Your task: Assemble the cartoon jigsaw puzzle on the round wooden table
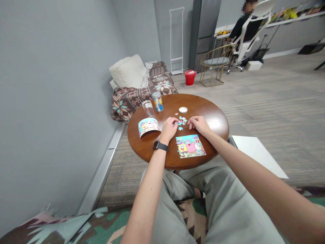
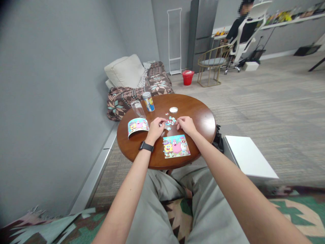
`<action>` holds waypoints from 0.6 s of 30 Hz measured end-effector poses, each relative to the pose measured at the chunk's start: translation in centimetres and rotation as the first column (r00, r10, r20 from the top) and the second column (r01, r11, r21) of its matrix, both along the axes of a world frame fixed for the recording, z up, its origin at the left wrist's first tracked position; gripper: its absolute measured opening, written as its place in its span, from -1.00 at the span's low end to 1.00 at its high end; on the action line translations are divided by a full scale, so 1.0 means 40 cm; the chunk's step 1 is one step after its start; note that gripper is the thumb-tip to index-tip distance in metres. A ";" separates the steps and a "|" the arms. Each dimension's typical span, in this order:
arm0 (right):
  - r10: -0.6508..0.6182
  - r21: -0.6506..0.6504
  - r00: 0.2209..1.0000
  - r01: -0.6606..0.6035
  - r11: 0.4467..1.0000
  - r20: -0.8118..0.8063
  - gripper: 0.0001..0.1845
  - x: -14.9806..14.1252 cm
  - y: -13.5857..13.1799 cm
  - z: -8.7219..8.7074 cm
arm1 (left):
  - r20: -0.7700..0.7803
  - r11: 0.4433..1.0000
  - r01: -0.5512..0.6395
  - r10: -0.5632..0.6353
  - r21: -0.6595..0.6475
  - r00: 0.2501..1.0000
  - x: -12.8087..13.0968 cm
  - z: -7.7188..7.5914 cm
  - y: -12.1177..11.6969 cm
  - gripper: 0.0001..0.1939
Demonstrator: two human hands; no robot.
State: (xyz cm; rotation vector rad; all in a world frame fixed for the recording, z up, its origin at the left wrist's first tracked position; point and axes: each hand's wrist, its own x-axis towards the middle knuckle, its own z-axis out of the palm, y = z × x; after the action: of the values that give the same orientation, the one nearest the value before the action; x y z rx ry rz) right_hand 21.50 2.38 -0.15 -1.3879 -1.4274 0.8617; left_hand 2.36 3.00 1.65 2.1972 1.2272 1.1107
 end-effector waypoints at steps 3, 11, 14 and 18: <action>0.000 0.006 1.000 0.001 1.000 -0.007 -0.71 0.000 0.001 0.000 | -0.006 1.000 -0.017 0.017 0.005 1.000 0.000 0.001 0.003 -0.78; -0.007 0.010 1.000 0.007 1.000 -0.010 -0.72 0.000 0.004 -0.003 | 0.007 0.999 0.028 -0.028 -0.017 1.000 0.002 -0.001 0.001 -0.79; -0.007 0.013 1.000 0.007 1.000 -0.011 -0.72 0.000 0.002 -0.002 | 0.012 0.998 0.059 -0.059 -0.009 0.998 0.002 0.001 -0.001 -0.80; -0.006 0.013 1.000 0.006 1.000 -0.009 -0.72 0.000 0.001 0.000 | 0.011 0.997 0.077 -0.077 -0.013 0.997 0.003 0.004 -0.004 -0.80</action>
State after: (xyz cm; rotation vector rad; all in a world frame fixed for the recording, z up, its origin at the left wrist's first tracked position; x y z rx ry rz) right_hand 21.49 2.41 -0.16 -1.3765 -1.4189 0.8529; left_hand 2.48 2.85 1.82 2.2066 1.1326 1.0785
